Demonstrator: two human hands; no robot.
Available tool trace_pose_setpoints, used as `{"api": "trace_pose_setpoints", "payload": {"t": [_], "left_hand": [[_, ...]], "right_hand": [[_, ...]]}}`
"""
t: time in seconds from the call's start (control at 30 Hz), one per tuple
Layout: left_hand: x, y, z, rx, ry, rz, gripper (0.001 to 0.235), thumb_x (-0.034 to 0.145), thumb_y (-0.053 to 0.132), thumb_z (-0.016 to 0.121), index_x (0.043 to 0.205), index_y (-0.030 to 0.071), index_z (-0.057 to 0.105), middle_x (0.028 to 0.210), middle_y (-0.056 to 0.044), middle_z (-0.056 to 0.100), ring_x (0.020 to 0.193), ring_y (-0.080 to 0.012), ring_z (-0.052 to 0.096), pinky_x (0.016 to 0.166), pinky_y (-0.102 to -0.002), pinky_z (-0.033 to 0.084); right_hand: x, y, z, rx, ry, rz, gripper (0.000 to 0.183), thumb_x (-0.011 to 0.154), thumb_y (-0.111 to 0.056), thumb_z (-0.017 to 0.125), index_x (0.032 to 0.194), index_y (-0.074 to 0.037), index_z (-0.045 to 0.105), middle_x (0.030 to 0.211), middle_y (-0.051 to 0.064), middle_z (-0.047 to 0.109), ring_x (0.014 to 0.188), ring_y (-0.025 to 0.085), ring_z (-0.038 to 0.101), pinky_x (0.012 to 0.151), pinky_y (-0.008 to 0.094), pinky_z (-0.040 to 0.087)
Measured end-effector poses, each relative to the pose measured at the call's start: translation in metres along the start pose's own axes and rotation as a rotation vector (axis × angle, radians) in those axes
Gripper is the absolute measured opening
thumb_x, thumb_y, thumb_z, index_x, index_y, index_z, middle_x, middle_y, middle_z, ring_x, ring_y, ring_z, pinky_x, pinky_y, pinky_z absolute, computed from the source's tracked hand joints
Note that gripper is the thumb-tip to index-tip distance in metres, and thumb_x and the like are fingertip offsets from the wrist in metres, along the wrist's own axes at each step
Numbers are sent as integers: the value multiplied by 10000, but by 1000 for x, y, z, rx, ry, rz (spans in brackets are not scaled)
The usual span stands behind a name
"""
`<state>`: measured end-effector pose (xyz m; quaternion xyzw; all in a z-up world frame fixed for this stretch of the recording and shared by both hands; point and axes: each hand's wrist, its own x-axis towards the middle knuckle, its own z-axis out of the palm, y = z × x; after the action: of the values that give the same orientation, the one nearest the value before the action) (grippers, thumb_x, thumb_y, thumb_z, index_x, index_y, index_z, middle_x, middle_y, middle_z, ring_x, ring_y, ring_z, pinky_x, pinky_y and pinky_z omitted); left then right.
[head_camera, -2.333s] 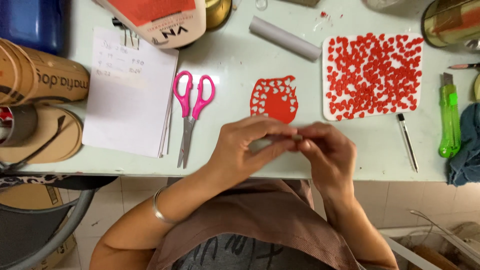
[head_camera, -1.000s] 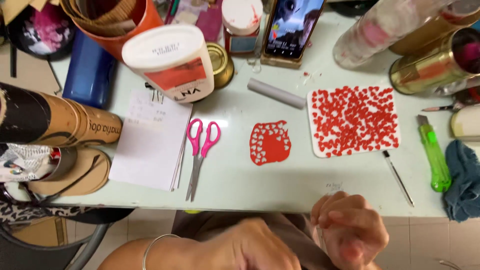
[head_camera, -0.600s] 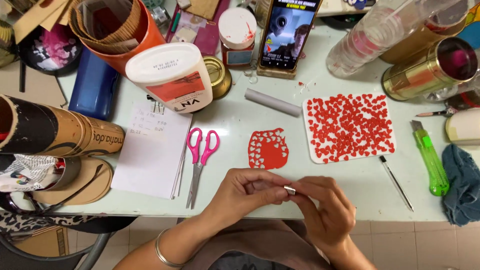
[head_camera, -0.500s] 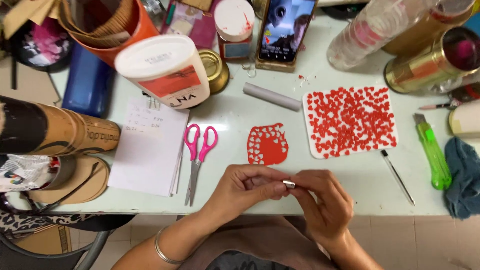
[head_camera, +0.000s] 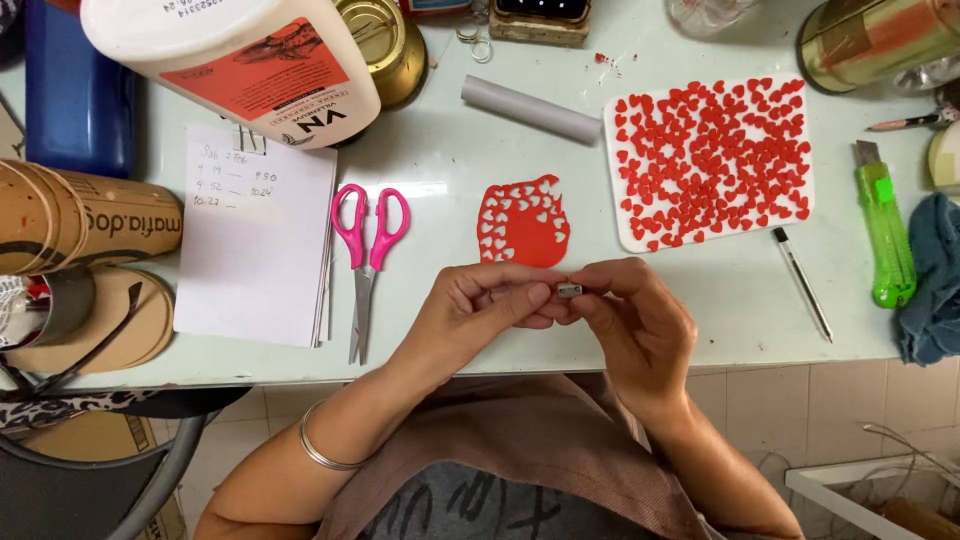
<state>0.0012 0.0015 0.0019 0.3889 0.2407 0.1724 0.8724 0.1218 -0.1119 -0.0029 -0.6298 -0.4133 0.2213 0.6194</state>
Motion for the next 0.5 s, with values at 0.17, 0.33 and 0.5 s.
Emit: {"api": "trace_pose_setpoints", "payload": {"t": [0.17, 0.33, 0.5], "left_hand": [[0, -4, 1, 40, 3, 39, 277, 759, 55, 698, 999, -64, 627, 829, -177, 680, 784, -173, 670, 723, -287, 576], [1, -9, 0, 121, 27, 86, 261, 739, 52, 719, 964, -50, 635, 790, -164, 683, 765, -156, 667, 705, -258, 572], [1, -8, -1, 103, 15, 87, 212, 781, 61, 685, 964, -42, 649, 811, -158, 685, 782, -152, 668, 714, -258, 570]], "right_hand": [[0, 1, 4, 51, 1, 71, 128, 852, 20, 539, 939, 109, 568, 771, 154, 571, 627, 179, 632, 620, 308, 569], [-3, 5, 3, 97, -6, 125, 130, 848, 18, 541, 941, 107, 560, 782, 155, 564, 625, 174, 619, 623, 307, 565], [-4, 6, 2, 180, -7, 172, 144, 865, -1, 521, 937, 121, 544, 779, 180, 554, 600, 205, 620, 600, 331, 567]]}}
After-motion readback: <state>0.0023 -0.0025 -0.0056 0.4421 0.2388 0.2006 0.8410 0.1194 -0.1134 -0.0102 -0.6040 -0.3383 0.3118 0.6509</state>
